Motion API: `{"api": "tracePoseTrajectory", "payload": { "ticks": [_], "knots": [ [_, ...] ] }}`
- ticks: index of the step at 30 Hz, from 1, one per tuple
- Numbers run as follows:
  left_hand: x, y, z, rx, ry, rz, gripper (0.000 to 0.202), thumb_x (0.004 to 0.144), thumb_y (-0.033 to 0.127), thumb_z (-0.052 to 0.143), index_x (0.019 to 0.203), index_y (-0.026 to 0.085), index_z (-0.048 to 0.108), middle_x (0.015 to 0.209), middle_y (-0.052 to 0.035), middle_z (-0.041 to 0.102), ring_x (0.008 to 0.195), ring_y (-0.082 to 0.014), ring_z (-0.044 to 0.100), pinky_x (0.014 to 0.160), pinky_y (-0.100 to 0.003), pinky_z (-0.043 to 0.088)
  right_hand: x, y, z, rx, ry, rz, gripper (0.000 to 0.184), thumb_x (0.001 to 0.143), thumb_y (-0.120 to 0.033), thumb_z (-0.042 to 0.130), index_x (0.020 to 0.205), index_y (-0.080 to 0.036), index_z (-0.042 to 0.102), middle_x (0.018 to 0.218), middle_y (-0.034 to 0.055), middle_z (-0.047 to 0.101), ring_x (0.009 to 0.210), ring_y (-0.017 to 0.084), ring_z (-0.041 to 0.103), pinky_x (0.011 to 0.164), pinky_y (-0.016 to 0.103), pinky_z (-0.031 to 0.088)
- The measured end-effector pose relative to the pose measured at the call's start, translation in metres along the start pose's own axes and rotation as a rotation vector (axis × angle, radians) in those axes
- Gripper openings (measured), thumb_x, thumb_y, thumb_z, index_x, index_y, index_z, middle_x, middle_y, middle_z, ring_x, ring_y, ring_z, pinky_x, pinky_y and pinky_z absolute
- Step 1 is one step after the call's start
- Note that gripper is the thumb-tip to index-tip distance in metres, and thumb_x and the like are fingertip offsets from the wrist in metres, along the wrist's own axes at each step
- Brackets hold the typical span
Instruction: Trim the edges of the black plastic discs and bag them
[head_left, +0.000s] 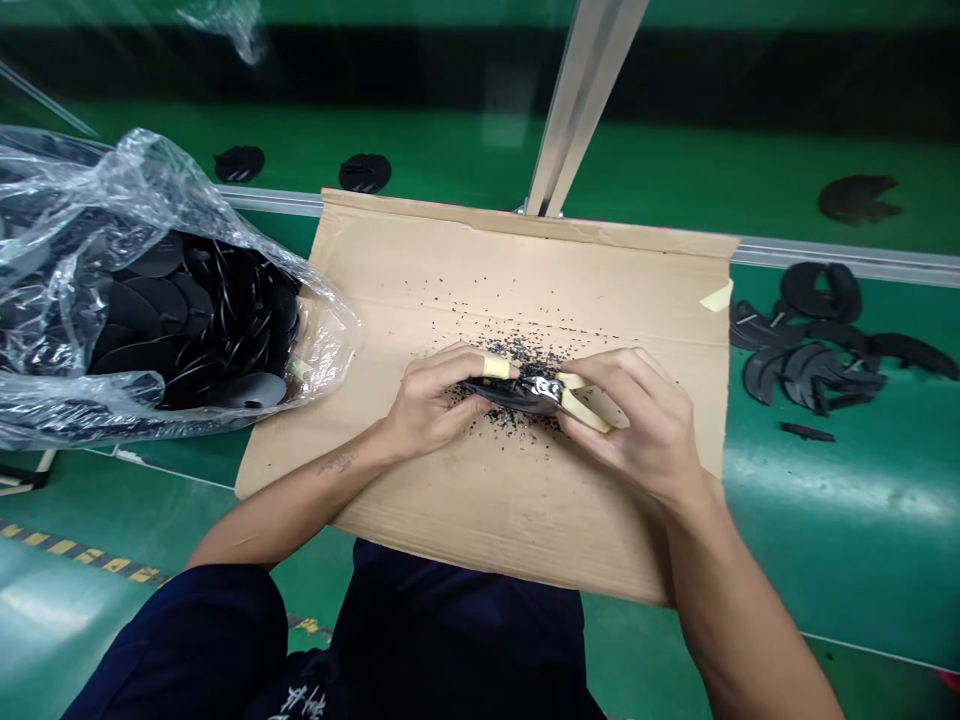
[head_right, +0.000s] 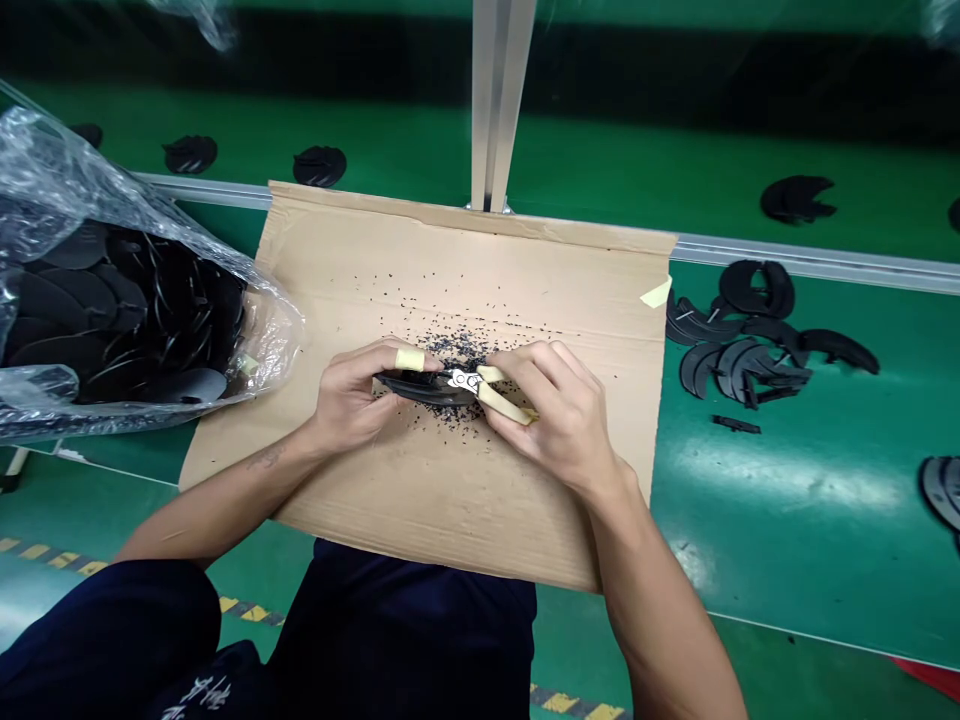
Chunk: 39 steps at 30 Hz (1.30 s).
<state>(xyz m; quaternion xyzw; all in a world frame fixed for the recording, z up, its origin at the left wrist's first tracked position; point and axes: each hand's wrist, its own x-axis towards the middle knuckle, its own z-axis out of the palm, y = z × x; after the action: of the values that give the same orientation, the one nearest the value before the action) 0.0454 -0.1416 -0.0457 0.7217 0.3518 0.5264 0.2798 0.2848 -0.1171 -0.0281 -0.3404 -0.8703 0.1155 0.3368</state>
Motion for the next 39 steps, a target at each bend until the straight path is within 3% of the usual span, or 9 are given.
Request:
{"api": "tracePoseTrajectory", "payload": {
  "ticks": [9,23,26,31,34,37,39],
  "knots": [
    [-0.002,0.001,0.001,-0.108,-0.027,-0.041,0.020,0.091,0.011,0.069,0.109,0.018,0.074,0.105,-0.0057,0.078,0.100,-0.0137,0.073,0.089,-0.028,0.062,-0.003,0.001,0.002,-0.133,0.001,-0.077,0.028,0.094,-0.023,0.064,0.122,-0.022,0.062,0.096,0.0067,0.069,0.079,0.019,0.058,0.065,0.032,0.047],
    [-0.009,0.000,0.005,-0.226,0.039,-0.118,0.022,0.086,0.016,0.077,0.108,0.022,0.078,0.099,-0.0041,0.081,0.088,-0.0128,0.077,0.078,-0.023,0.064,-0.005,-0.012,-0.002,-0.308,0.039,-0.107,0.021,0.096,-0.026,0.066,0.117,-0.022,0.066,0.082,0.0046,0.071,0.070,0.017,0.059,0.060,0.033,0.043],
    [-0.008,0.000,0.005,-0.219,0.041,-0.102,0.019,0.088,0.019,0.077,0.106,0.022,0.078,0.098,-0.0046,0.081,0.087,-0.0135,0.077,0.078,-0.025,0.065,-0.005,-0.015,0.001,-0.178,0.039,-0.063,0.013,0.096,-0.024,0.065,0.109,-0.021,0.069,0.080,0.0041,0.071,0.067,0.016,0.061,0.059,0.032,0.044],
    [-0.006,0.003,0.006,-0.175,0.048,-0.036,0.016,0.091,0.021,0.073,0.106,0.022,0.077,0.097,-0.0049,0.080,0.089,-0.0145,0.076,0.079,-0.028,0.065,-0.002,-0.013,0.007,0.205,0.083,0.142,0.008,0.095,-0.025,0.065,0.102,-0.022,0.068,0.082,0.0025,0.068,0.065,0.014,0.059,0.055,0.029,0.043],
    [-0.005,0.002,0.006,-0.133,0.026,0.004,0.016,0.091,0.020,0.073,0.107,0.021,0.076,0.095,-0.0053,0.079,0.088,-0.0140,0.074,0.076,-0.027,0.061,-0.003,-0.007,0.009,0.054,0.102,0.141,0.011,0.093,-0.026,0.067,0.104,-0.022,0.066,0.084,0.0030,0.067,0.071,0.016,0.058,0.061,0.031,0.043],
    [-0.003,0.001,0.006,-0.036,-0.038,-0.003,0.020,0.091,0.025,0.074,0.110,0.020,0.074,0.092,-0.0048,0.076,0.083,-0.0130,0.069,0.074,-0.027,0.058,-0.005,-0.001,0.010,-0.195,0.037,0.049,0.017,0.094,-0.025,0.064,0.110,-0.023,0.065,0.087,0.0046,0.068,0.078,0.020,0.056,0.067,0.034,0.040],
    [-0.003,0.002,0.006,0.029,-0.066,-0.031,0.024,0.092,0.028,0.073,0.115,0.019,0.072,0.094,-0.0050,0.074,0.084,-0.0130,0.067,0.076,-0.028,0.057,-0.006,0.001,0.011,-0.249,0.012,0.014,0.022,0.093,-0.025,0.062,0.114,-0.023,0.064,0.090,0.0051,0.068,0.080,0.021,0.055,0.068,0.035,0.038]
  ]
}}
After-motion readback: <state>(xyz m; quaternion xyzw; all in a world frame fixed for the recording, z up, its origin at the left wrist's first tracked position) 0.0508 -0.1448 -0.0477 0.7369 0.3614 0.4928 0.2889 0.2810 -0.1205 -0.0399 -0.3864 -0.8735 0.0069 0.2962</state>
